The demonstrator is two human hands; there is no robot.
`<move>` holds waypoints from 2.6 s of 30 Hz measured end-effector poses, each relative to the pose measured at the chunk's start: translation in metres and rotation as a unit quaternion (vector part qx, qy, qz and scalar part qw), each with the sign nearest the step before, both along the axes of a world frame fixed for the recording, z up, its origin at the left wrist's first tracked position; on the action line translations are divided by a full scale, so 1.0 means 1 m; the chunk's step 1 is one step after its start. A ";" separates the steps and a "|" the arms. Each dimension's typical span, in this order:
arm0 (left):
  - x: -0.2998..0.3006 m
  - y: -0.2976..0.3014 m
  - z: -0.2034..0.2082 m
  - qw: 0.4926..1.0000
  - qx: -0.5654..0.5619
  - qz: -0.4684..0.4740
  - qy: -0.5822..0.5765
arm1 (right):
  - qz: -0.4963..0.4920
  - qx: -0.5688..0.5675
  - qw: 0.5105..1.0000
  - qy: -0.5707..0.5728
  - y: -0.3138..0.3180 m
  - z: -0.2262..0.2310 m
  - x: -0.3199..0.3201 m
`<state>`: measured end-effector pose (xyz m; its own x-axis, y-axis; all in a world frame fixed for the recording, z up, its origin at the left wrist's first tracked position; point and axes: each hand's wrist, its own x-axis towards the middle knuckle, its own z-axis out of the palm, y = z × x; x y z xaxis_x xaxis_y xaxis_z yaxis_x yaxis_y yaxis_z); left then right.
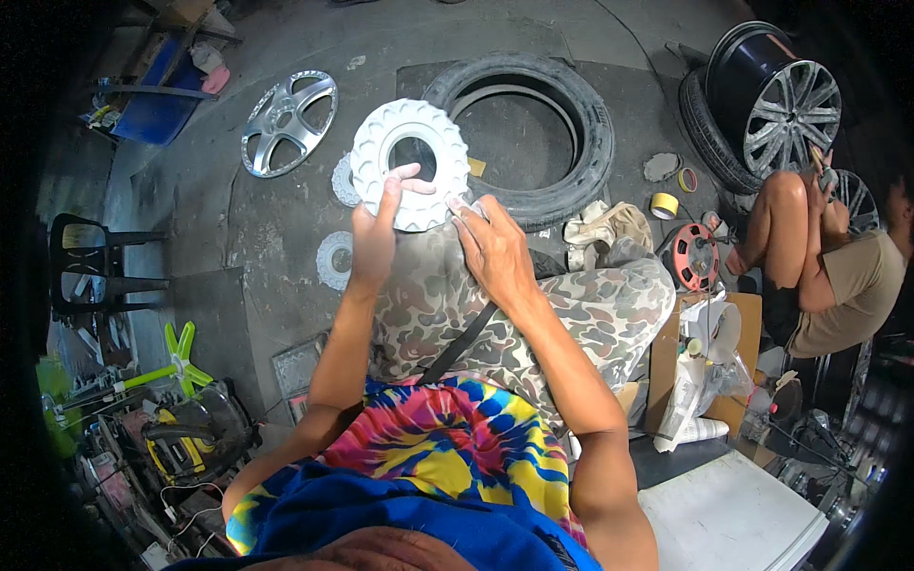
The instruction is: The person sits on the floor and sands a white wheel hub with a sanding block, rotating the hub to reach different areas. Another person works on a separate wheel in the background.
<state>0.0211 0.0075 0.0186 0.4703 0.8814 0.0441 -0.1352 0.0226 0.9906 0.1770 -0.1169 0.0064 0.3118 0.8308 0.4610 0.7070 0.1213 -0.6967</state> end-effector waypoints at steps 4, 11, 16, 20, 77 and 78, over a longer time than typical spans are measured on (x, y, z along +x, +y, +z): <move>-0.034 0.016 0.002 0.981 -0.159 -0.022 -0.110 | 0.000 0.002 0.996 -0.087 0.007 0.003 0.013; -0.062 0.049 -0.025 0.958 -0.203 -0.075 -0.189 | -0.005 -0.008 0.998 -0.062 0.003 -0.007 0.017; -0.035 0.012 0.010 0.996 -0.049 -0.042 -0.058 | 0.035 0.036 0.998 0.027 -0.003 0.011 0.000; -0.041 0.009 0.007 0.949 -0.200 -0.089 -0.227 | 0.036 0.018 0.999 -0.033 -0.006 0.003 0.002; 0.010 -0.014 -0.002 0.942 -0.186 0.090 -0.266 | 0.071 0.025 0.995 -0.058 -0.037 0.017 -0.028; 0.011 -0.014 -0.003 0.943 -0.182 0.092 -0.263 | 0.072 0.014 0.995 -0.061 -0.041 0.016 -0.025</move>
